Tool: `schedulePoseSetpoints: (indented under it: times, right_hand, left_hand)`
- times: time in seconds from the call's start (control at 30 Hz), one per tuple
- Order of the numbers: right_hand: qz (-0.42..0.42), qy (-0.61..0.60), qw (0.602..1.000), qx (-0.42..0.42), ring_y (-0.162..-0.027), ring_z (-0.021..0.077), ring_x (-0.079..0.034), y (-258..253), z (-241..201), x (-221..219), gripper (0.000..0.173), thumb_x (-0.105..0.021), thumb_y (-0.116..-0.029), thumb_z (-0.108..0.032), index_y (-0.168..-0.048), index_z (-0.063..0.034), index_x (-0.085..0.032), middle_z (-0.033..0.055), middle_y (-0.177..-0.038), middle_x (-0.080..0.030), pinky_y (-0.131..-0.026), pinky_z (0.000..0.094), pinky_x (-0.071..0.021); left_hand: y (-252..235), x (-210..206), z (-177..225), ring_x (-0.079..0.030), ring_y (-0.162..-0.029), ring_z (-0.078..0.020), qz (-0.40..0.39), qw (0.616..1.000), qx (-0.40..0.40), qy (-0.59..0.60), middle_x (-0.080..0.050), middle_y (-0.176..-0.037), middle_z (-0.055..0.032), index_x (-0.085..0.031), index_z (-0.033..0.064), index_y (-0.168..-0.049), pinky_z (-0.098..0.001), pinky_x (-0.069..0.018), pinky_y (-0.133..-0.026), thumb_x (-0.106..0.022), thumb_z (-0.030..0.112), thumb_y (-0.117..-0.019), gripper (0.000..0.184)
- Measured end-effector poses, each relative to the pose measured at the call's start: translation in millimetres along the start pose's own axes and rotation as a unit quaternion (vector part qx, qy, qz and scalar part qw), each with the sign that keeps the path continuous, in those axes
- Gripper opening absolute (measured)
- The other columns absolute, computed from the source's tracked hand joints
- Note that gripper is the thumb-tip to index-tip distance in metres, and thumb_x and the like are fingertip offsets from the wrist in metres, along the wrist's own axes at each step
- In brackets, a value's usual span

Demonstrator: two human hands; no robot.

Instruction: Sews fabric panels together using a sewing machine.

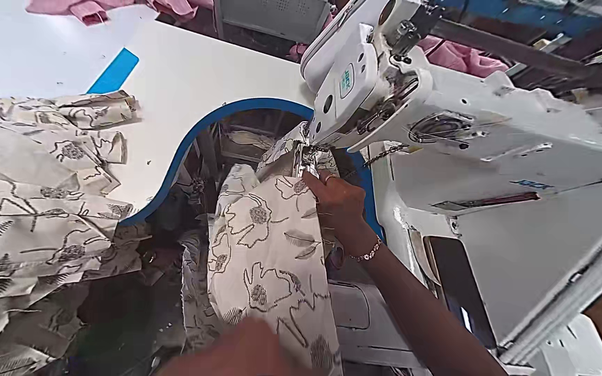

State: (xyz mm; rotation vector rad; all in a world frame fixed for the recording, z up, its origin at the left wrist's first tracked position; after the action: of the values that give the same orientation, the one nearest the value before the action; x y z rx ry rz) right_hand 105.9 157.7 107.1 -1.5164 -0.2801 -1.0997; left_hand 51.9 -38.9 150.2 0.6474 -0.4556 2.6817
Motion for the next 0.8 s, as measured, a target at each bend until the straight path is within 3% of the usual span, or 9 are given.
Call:
schedulePoseSetpoints:
  times: [0.1, 0.2, 0.3, 0.47, 0.53, 0.6, 0.67, 0.73, 0.8]
  right_hand:
    - [0.038, -0.004, 0.998, -0.041, -0.049, 0.0282, -0.059, 12.3, 15.2, 6.9, 0.024, -0.062, -0.0878, -0.008, -0.103, -0.005, -0.08, 0.015, -0.067, -0.063, -0.04, 0.0383, -0.0399]
    - [-0.087, -0.005, 0.954, -0.286, -0.073, 0.0439, -0.069, 28.3, 82.9, 42.1, 0.043, -0.065, -0.098, -0.036, -0.119, 0.0012, -0.072, 0.0248, -0.083, -0.071, -0.064, 0.0609, -0.0523]
    - [-0.307, -0.034, 0.849, -0.429, -0.093, 0.0531, -0.064, 69.4, 122.9, 47.8, 0.056, -0.064, -0.0996, -0.046, -0.102, 0.0104, -0.068, 0.0339, -0.092, -0.066, -0.081, 0.07, -0.0443]
    - [-0.279, -0.184, 0.908, -0.251, -0.067, 0.0311, -0.066, 46.7, 42.9, 43.9, 0.023, -0.066, -0.0924, -0.023, -0.092, -0.0016, -0.074, 0.0142, -0.073, -0.068, -0.06, 0.0512, -0.0503]
    - [-0.273, -0.164, 0.92, -0.226, -0.08, 0.0414, -0.072, 43.1, 52.3, 51.1, 0.026, -0.071, -0.0902, -0.014, -0.113, -0.0033, -0.074, 0.0194, -0.091, -0.074, -0.067, 0.0631, -0.0526]
    - [-0.318, -0.241, 0.908, -0.126, -0.086, 0.0381, -0.074, 49.9, 22.5, 53.1, 0.045, -0.078, -0.0816, -0.009, -0.126, -0.0107, -0.072, 0.0154, -0.105, -0.076, -0.07, 0.061, -0.0576]
    - [-0.342, -0.323, 0.882, -0.016, -0.074, 0.0279, -0.075, 73.4, -37.8, 52.3, 0.039, -0.082, -0.0776, -0.013, -0.116, -0.0185, -0.076, 0.008, -0.092, -0.077, -0.059, 0.0505, -0.0601]
    - [-0.31, -0.331, 0.89, 0.047, -0.051, 0.0231, -0.064, 87.9, -75.1, 51.7, 0.013, -0.075, -0.0794, -0.015, -0.092, -0.0181, -0.075, 0.0061, -0.067, -0.065, -0.04, 0.0404, -0.0491]
    - [-0.323, -0.35, 0.878, 0.049, -0.048, 0.0229, -0.061, 85.4, -81.9, 65.7, 0.007, -0.067, -0.0878, -0.012, -0.088, -0.0152, -0.073, 0.0066, -0.064, -0.062, -0.039, 0.0393, -0.0466]
  left_hand:
    - [-50.7, 15.9, -97.1, -0.071, -0.084, -0.0261, 0.306, 0.933, 0.107, -0.157, -0.072, -0.095, -0.0146, -0.071, -0.0022, -0.107, -0.0426, -0.0588, -0.076, -0.063, 0.015, -0.0959, 0.022]
    - [-66.9, -7.1, -140.1, -0.068, -0.09, -0.0302, 0.339, 0.912, 0.201, -0.11, -0.069, -0.106, -0.0175, -0.062, -0.0027, -0.126, -0.0467, -0.0571, -0.08, -0.055, 0.02, -0.101, 0.035]
    - [-58.3, -14.1, -145.7, -0.069, -0.096, -0.0266, 0.384, 0.9, 0.203, -0.04, -0.07, -0.111, -0.016, -0.062, -0.0028, -0.129, -0.0447, -0.0562, -0.085, -0.043, 0.017, -0.1048, 0.037]
    - [-85.1, 11.7, -160.5, -0.063, -0.123, -0.0175, 0.436, 0.87, 0.155, 0.168, -0.066, -0.13, -0.0174, -0.051, -0.0058, -0.138, -0.0364, -0.0501, -0.105, -0.036, 0.002, -0.1008, 0.041]
    - [-86.1, 15.9, -158.3, -0.064, -0.121, -0.0184, 0.388, 0.894, 0.18, 0.132, -0.066, -0.13, -0.0155, -0.057, -0.0021, -0.134, -0.0358, -0.0533, -0.102, -0.048, 0.0, -0.0977, 0.038]
    - [-93.7, 31.0, -158.2, -0.066, -0.116, -0.024, 0.324, 0.923, 0.199, 0.056, -0.066, -0.128, -0.0158, -0.065, 0.0023, -0.129, -0.0419, -0.0544, -0.099, -0.065, 0.011, -0.0958, 0.034]
    - [-101.6, 39.0, -168.5, -0.065, -0.106, -0.0285, 0.266, 0.937, 0.227, 0.015, -0.064, -0.123, -0.0173, -0.066, 0.0053, -0.128, -0.0479, -0.0538, -0.092, -0.076, 0.024, -0.0916, 0.043]
    - [-108.2, 37.9, -178.9, -0.066, -0.104, -0.0286, 0.233, 0.944, 0.236, 0.001, -0.062, -0.128, -0.0165, -0.06, 0.0078, -0.137, -0.0495, -0.0541, -0.091, -0.083, 0.036, -0.085, 0.063]
    - [-105.4, 30.2, -178.7, -0.066, -0.103, -0.0287, 0.219, 0.942, 0.255, -0.004, -0.059, -0.134, -0.0174, -0.051, 0.0107, -0.148, -0.0488, -0.0544, -0.09, -0.086, 0.046, -0.0781, 0.086]
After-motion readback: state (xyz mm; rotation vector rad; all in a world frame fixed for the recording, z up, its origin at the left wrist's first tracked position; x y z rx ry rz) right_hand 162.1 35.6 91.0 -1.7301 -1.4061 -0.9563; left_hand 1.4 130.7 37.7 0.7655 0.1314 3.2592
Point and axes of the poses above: each hand's wrist, its own y-axis away from the middle knuckle, its own x-axis out of the back of the hand, z = x × y, the point moved 7 cm from there along -y, towards the middle knuckle
